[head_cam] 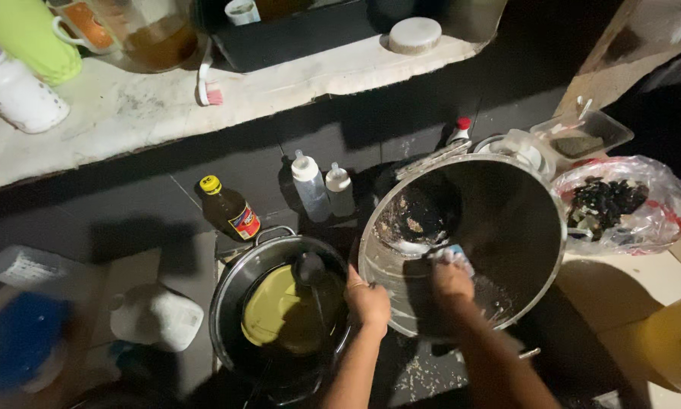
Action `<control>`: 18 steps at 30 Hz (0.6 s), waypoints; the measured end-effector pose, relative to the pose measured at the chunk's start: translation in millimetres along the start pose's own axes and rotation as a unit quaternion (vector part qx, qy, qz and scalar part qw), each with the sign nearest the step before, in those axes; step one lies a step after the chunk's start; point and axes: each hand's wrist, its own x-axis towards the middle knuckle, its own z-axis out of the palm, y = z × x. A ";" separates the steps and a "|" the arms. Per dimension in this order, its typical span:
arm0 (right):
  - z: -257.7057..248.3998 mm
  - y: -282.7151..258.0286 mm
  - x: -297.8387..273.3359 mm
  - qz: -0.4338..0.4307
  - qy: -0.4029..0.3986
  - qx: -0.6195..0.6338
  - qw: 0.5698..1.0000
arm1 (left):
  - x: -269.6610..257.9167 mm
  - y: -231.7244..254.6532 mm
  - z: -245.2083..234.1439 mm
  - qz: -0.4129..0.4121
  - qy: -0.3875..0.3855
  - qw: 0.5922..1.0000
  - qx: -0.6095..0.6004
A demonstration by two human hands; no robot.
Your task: The person scrubs the inside of a large dark cooking pot with a blue sponge, working soapy water around the interior and rotating the pot to reach different areas. They continue scrubbing the inner walls and bottom throughout the clip, with a plastic jug of liquid and other pots on the counter nearby.
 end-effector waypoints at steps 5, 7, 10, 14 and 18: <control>-17.0 -99.8 -11.4 -0.041 -0.028 0.402 0.914 | 6.5 -0.5 -0.8 0.105 0.059 0.990 0.079; -26.0 -113.6 -24.6 -0.054 -0.039 0.555 0.829 | 6.6 -1.3 -1.4 0.061 0.021 0.997 0.043; -38.1 -86.5 -34.6 -0.140 -0.076 0.526 0.835 | 1.9 2.8 3.5 0.090 0.027 0.996 -0.005; -50.0 1.7 -36.5 -0.070 -0.202 0.072 0.974 | -1.7 7.0 5.0 0.019 0.057 0.996 0.072; -73.4 46.9 -60.2 0.014 -0.145 0.053 0.988 | 2.2 -10.4 8.0 0.041 0.053 0.997 0.045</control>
